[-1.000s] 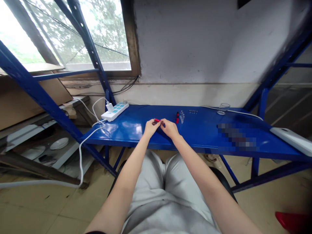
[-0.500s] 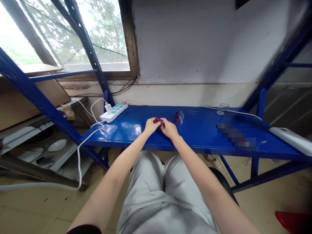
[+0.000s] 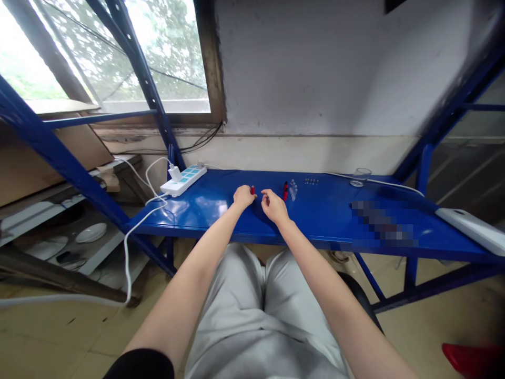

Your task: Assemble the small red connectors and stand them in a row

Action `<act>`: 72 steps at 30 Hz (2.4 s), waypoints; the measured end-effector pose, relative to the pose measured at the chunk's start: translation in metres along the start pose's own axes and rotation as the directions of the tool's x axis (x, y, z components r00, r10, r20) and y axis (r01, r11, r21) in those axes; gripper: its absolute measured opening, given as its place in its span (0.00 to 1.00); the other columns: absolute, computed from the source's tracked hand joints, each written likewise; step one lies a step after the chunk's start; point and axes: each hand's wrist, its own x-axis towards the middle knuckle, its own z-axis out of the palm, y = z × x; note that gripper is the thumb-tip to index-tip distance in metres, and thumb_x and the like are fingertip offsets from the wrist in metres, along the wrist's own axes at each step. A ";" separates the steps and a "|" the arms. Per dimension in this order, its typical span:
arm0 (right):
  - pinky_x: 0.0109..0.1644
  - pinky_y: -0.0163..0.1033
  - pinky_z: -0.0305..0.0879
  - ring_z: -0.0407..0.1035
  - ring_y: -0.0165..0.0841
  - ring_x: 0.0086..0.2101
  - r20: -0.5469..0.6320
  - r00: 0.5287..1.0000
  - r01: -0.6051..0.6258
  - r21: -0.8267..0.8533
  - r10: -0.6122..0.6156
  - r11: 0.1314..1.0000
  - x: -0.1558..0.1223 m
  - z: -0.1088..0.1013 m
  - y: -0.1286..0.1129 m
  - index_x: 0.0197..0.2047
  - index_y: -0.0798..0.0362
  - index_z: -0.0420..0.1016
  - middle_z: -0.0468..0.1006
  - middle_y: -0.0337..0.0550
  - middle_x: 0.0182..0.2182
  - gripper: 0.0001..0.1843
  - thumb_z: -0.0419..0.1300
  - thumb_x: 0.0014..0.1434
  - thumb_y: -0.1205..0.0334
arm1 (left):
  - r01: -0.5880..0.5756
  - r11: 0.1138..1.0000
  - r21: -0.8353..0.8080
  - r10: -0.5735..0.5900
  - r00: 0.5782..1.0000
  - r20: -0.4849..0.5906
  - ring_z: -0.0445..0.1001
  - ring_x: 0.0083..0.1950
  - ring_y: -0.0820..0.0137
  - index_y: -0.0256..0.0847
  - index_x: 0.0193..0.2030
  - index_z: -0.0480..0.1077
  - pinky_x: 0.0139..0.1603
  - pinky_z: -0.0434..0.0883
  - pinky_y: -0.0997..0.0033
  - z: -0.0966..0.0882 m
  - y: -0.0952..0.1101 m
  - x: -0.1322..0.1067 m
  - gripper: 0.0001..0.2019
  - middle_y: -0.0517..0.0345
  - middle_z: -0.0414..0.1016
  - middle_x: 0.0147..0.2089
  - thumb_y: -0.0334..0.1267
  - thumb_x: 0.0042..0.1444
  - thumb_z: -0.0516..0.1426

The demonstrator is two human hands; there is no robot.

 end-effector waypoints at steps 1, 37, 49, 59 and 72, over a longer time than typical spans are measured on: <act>0.34 0.35 0.63 0.69 0.32 0.32 0.002 1.000 -0.001 0.003 0.001 1.000 0.000 0.000 0.000 0.48 0.53 0.66 0.76 0.44 0.36 0.18 0.46 0.54 0.68 | 0.007 1.000 0.011 -0.007 1.000 0.001 0.73 0.45 0.64 0.39 0.36 0.72 0.42 0.68 0.71 0.000 0.000 0.000 0.12 0.49 0.75 0.39 0.42 0.47 0.58; 0.34 0.35 0.63 0.69 0.32 0.32 0.018 1.000 -0.014 0.013 0.014 1.000 -0.001 0.000 0.000 0.47 0.52 0.67 0.75 0.46 0.36 0.18 0.45 0.55 0.66 | 0.077 0.997 0.014 -0.076 0.996 -0.049 0.73 0.41 0.65 0.40 0.33 0.72 0.39 0.68 0.72 -0.007 -0.030 -0.008 0.09 0.52 0.76 0.36 0.41 0.48 0.55; 0.35 0.35 0.63 0.69 0.32 0.31 0.000 1.000 -0.029 0.078 0.029 0.997 0.000 -0.004 -0.001 0.47 0.52 0.66 0.75 0.44 0.35 0.17 0.46 0.55 0.65 | 0.105 0.992 -0.070 -0.105 0.994 -0.007 0.73 0.42 0.66 0.41 0.34 0.73 0.40 0.67 0.73 -0.014 -0.033 -0.012 0.10 0.54 0.76 0.38 0.43 0.47 0.58; 0.37 0.36 0.61 0.65 0.32 0.29 -0.299 0.946 -0.117 0.042 0.124 0.992 0.002 -0.031 0.019 0.33 0.52 0.65 0.70 0.43 0.28 0.10 0.44 0.54 0.63 | -0.239 0.964 0.116 0.259 0.942 -0.212 0.69 0.45 0.66 0.39 0.35 0.71 0.45 0.66 0.70 -0.023 -0.033 -0.044 0.11 0.51 0.73 0.39 0.39 0.57 0.49; 0.43 0.39 0.57 0.65 0.36 0.37 -0.341 0.733 -0.601 0.081 0.589 0.795 0.003 -0.060 0.060 0.37 0.54 0.66 0.72 0.46 0.36 0.11 0.46 0.51 0.65 | -0.644 0.764 0.040 0.640 0.748 -0.177 0.64 0.50 0.66 0.39 0.59 0.59 0.51 0.63 0.65 0.006 0.054 -0.062 0.20 0.50 0.66 0.52 0.32 0.60 0.42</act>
